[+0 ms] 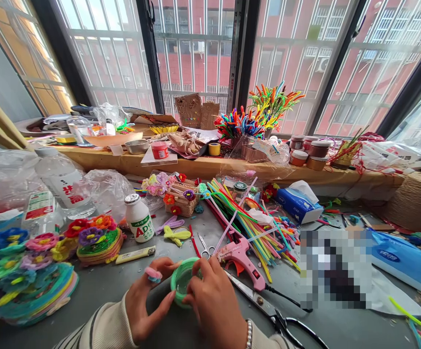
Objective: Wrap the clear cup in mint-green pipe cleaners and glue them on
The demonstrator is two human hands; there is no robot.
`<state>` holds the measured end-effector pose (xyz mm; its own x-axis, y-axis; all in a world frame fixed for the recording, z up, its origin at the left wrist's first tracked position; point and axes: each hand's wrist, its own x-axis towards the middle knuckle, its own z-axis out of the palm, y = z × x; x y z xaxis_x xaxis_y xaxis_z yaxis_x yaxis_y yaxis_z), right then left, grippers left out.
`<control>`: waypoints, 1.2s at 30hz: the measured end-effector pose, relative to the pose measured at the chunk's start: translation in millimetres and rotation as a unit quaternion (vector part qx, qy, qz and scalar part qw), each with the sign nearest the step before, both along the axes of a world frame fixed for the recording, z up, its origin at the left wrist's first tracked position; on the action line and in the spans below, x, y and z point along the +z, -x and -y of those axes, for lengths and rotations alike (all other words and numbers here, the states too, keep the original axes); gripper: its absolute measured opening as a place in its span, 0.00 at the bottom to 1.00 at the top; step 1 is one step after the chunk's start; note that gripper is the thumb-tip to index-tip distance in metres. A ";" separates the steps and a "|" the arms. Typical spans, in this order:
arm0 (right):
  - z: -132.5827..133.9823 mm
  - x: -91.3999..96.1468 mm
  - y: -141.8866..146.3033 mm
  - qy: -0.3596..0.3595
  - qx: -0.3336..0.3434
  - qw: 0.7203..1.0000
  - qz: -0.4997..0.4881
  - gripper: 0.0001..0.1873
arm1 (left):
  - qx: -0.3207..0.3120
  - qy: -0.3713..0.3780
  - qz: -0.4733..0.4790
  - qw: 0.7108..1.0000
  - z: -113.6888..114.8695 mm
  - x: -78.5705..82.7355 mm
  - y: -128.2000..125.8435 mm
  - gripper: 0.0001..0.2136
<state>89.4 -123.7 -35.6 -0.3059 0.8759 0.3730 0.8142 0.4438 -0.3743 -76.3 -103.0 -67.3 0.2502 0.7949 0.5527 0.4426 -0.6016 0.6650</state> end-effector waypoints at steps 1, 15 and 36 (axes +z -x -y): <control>2.3 -2.5 1.7 -0.020 -0.008 1.000 -0.005 0.06 | 0.004 -0.003 0.003 1.000 -0.2 -0.8 1.5 0.13; 8.5 -15.7 10.0 -0.074 -0.030 0.997 0.006 0.09 | -0.029 0.019 0.035 0.999 -2.2 -8.1 6.6 0.13; -1.3 20.3 -0.6 0.057 0.000 0.993 -0.100 0.01 | -0.022 0.079 0.118 0.990 -15.5 -4.7 -0.2 0.13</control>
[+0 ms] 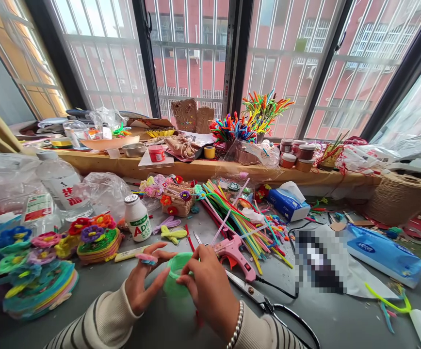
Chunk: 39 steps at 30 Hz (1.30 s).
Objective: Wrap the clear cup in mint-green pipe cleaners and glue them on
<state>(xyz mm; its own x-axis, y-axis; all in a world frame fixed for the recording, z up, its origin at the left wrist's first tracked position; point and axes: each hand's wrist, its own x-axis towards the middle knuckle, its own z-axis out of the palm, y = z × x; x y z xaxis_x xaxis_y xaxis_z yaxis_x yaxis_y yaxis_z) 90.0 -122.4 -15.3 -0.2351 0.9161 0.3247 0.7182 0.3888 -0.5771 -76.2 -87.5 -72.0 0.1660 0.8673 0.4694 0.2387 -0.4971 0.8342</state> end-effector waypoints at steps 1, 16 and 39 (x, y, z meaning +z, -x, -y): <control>-3.0 6.6 -1.3 0.008 -0.003 1.000 -0.018 0.01 | -0.009 0.014 0.023 1.000 -2.9 4.6 -1.8 0.13; -49.1 38.9 -33.6 0.033 -0.056 0.975 -0.213 0.13 | -0.163 0.284 0.310 0.892 -68.9 49.9 -35.9 0.21; -39.6 45.9 -31.7 -0.072 -0.116 0.965 -0.223 0.21 | -0.375 0.410 0.454 0.696 -52.1 41.3 -38.6 0.32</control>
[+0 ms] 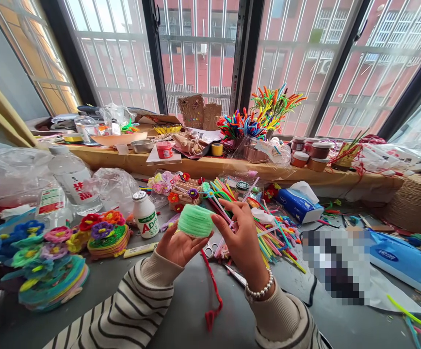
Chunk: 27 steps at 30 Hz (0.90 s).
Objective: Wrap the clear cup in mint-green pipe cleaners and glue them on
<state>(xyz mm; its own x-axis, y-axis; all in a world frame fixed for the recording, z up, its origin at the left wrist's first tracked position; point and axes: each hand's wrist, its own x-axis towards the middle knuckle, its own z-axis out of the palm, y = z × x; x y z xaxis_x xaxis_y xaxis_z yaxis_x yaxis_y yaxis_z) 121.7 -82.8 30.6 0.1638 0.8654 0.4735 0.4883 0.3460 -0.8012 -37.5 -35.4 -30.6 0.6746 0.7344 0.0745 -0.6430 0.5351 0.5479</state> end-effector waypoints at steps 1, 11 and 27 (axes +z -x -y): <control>0.1 -2.1 1.9 -0.008 -0.014 1.000 -0.010 0.22 | 0.007 -0.001 0.019 1.000 1.1 0.7 0.1 0.32; -0.9 -23.4 31.0 0.000 0.070 0.997 -0.029 0.36 | 0.081 -0.026 0.028 0.996 7.7 -0.9 0.9 0.30; -7.0 -33.5 28.0 0.018 0.077 0.996 -0.047 0.36 | 0.045 -0.003 0.082 0.996 0.5 -1.7 2.3 0.30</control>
<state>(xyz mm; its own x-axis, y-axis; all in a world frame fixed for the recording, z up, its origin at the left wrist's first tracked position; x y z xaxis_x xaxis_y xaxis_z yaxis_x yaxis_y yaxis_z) 93.7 -75.8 -2.9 0.0701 0.8995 0.4313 0.3539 0.3818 -0.8538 -39.8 -35.9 -32.4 0.5839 0.7910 0.1824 -0.7694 0.4676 0.4352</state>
